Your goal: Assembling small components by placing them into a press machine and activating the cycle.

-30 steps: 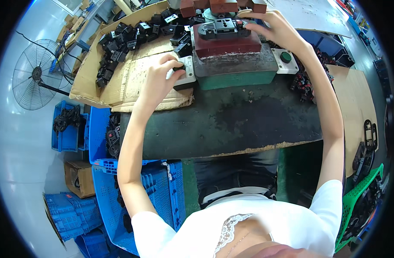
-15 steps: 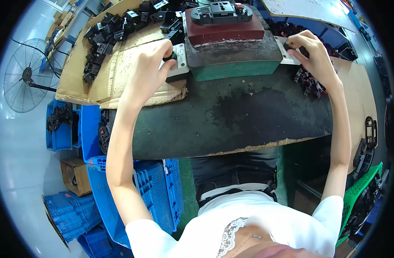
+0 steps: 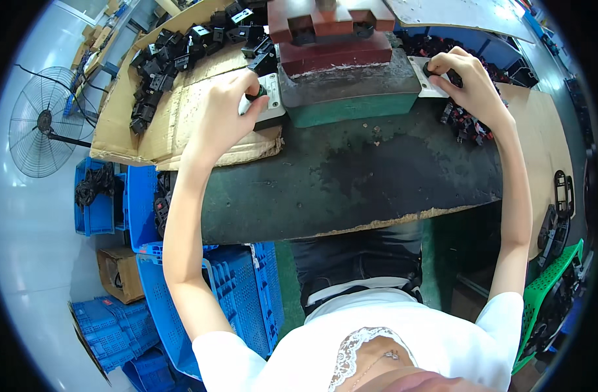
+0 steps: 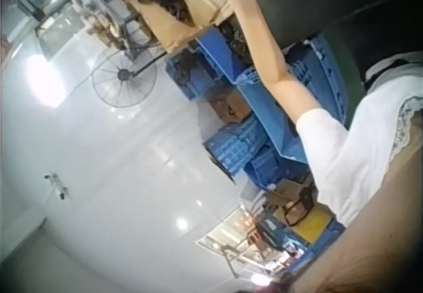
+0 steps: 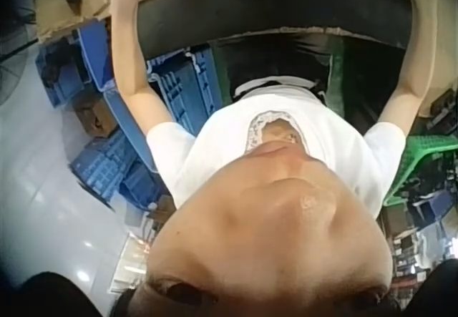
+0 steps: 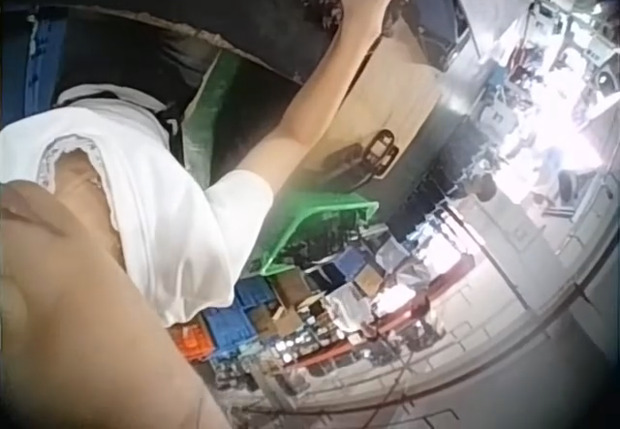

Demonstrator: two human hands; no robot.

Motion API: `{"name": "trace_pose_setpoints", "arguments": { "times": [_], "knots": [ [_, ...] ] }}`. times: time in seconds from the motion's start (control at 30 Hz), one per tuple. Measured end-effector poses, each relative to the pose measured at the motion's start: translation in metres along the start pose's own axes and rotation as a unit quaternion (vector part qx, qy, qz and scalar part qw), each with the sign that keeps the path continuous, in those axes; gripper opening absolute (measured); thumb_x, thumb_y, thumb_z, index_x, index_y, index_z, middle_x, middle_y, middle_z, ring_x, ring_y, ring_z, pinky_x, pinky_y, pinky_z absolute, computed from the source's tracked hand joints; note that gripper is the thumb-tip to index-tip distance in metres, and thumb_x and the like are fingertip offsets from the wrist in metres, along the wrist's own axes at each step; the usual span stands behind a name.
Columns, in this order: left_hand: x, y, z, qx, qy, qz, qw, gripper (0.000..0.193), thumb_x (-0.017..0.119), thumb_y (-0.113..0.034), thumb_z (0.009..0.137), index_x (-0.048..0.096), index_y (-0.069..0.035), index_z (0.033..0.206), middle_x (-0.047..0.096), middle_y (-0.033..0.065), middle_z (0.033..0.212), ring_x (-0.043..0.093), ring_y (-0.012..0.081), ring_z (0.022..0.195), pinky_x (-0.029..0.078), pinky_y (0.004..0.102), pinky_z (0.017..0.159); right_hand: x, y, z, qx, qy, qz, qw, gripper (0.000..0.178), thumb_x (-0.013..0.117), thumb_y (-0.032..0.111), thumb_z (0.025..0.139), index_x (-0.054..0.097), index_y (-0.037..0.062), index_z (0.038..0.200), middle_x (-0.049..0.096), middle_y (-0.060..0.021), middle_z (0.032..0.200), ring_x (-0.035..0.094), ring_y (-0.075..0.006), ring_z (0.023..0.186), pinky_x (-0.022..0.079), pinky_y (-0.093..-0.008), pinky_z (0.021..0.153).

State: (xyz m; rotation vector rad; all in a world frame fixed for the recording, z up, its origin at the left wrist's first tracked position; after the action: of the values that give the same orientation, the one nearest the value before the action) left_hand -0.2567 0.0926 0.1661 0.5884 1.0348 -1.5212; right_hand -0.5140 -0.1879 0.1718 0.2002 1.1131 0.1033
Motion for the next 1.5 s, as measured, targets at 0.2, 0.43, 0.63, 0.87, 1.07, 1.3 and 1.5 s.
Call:
{"name": "trace_pose_setpoints", "arguments": {
  "times": [0.2,0.43,0.63,0.87,1.07,1.3,1.5],
  "knots": [
    [0.006,0.005,-0.016,-0.091,-0.038,-0.004,0.995,0.018,0.065,-0.011,0.081,0.058,-0.006,0.097,0.066,0.0104,0.081,0.066,0.0278,0.082,0.05,0.0331,0.07,-0.013,-0.008,-0.04,0.087,0.015,-0.012,0.996,0.053,0.062,0.016,0.084,0.043,0.0064,0.133,0.048,-0.015,0.13,0.046,-0.027,0.121,0.039,-0.036,0.099],
    [0.007,0.005,0.013,0.048,-0.112,-0.011,0.992,0.026,0.062,-0.01,0.083,0.056,-0.005,0.108,0.063,0.0118,0.102,0.06,0.0289,0.099,0.046,0.0341,0.082,-0.143,-0.197,-0.307,0.562,0.174,-0.506,0.631,0.066,0.055,0.045,0.085,0.036,0.0092,0.137,0.042,-0.0209,0.135,0.035,-0.0381,0.127,0.028,-0.0451,0.106],
    [0.054,0.019,0.09,0.109,-0.095,-0.017,0.989,0.066,0.069,-0.044,0.076,0.05,-0.001,0.121,0.052,0.0173,0.123,0.05,0.0311,0.113,0.039,0.0383,0.095,-0.182,-0.266,-0.484,0.668,0.083,-0.367,0.641,0.07,0.058,0.05,0.078,0.032,0.0182,0.135,0.053,-0.027,0.118,0.05,-0.0415,0.111,0.041,-0.0493,0.092],
    [0.032,0.012,0.093,-0.041,-0.12,-0.125,0.984,0.05,0.085,-0.03,0.061,0.067,0.002,0.095,0.064,0.015,0.098,0.061,0.0218,0.091,0.045,0.0319,0.086,-0.138,-0.169,-0.321,0.552,-0.073,-0.203,0.805,0.033,0.067,0.022,0.075,0.061,-0.0022,0.097,0.065,-0.0182,0.092,0.064,-0.027,0.083,0.048,-0.0358,0.073],
    [-0.005,-0.033,0.026,0.061,-0.116,-0.018,0.991,0.058,0.081,-0.015,0.061,0.058,-0.004,0.113,0.06,0.0108,0.113,0.056,0.0257,0.105,0.037,0.0407,0.099,-0.155,-0.103,-0.282,0.584,-0.026,-0.006,0.811,0.03,0.068,0.011,0.067,0.066,-0.0044,0.092,0.067,-0.0136,0.086,0.064,-0.0213,0.08,0.051,-0.0296,0.073],
    [-0.065,-0.026,-0.106,-0.08,-0.186,0.118,0.972,0.055,0.078,-0.012,0.065,0.056,-0.006,0.115,0.059,0.0106,0.116,0.053,0.0282,0.111,0.026,0.0479,0.107,-0.139,-0.147,-0.307,0.538,0.071,-0.153,0.826,0.065,0.078,0.013,0.057,0.055,-0.0025,0.116,0.063,-0.0174,0.105,0.062,-0.0233,0.089,0.049,-0.0319,0.082],
    [-0.085,-0.03,-0.153,-0.188,-0.229,0.145,0.944,0.052,0.078,-0.01,0.063,0.058,-0.006,0.111,0.061,0.0101,0.113,0.054,0.0282,0.109,0.03,0.0437,0.104,-0.13,-0.23,-0.344,0.431,-0.062,-0.086,0.896,0.056,0.071,0.021,0.073,0.051,-0.0003,0.121,0.06,-0.0162,0.113,0.059,-0.0232,0.102,0.044,-0.0308,0.088]
  ]
}}
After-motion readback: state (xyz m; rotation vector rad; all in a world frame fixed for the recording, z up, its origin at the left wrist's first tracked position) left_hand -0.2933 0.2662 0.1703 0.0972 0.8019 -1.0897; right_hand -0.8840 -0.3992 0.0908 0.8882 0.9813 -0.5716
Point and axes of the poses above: each hand's wrist, its own z-axis towards the middle knuckle, its own x-axis out of the palm, y = z × x, the point moved 1 cm from there along z, towards the middle knuckle
